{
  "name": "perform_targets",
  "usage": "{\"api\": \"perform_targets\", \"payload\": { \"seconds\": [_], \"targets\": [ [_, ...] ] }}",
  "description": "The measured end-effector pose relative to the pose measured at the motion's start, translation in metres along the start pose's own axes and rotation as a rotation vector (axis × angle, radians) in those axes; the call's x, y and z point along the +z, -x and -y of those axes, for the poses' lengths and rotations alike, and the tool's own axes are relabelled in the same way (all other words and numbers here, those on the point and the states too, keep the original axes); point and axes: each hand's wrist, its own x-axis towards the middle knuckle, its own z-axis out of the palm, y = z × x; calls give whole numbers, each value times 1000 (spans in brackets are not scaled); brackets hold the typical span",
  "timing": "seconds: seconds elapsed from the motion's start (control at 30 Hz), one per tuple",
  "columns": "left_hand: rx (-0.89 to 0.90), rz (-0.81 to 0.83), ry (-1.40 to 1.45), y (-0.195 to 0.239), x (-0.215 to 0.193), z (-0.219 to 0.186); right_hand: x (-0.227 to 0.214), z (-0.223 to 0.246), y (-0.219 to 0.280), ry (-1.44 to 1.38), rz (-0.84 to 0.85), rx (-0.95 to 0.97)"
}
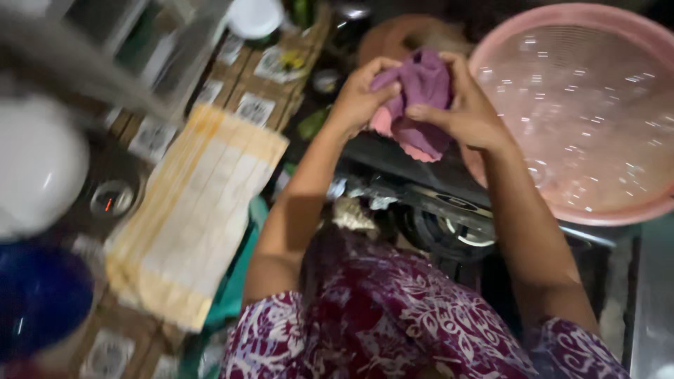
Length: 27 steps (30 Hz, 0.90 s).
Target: The person washes clear plastic bottles in a kitchen sink using a pink cloth and a green scrubber. They wipe the exterior of each bottle, place them in a pink colander, and then scrub the interior of two bottles with the green scrubber under running water.
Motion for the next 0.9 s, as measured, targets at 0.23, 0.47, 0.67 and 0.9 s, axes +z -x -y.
{"api": "perform_targets", "payload": {
  "seconds": [0.23, 0.47, 0.67, 0.9],
  "targets": [
    [46, -159, -136, 75, -53, -12, 33, -21, -5, -428, 205, 230],
    [-158, -685, 33, 172, -95, -14, 84, -90, -24, -879, 362, 304],
    [-17, -837, -104, 216, -140, -25, 146, -105, -39, -494, 296, 114],
    [-33, -880, -796, 224, -178, -69, 188, -75, -57, -6, 74, 11]
  ]
}}
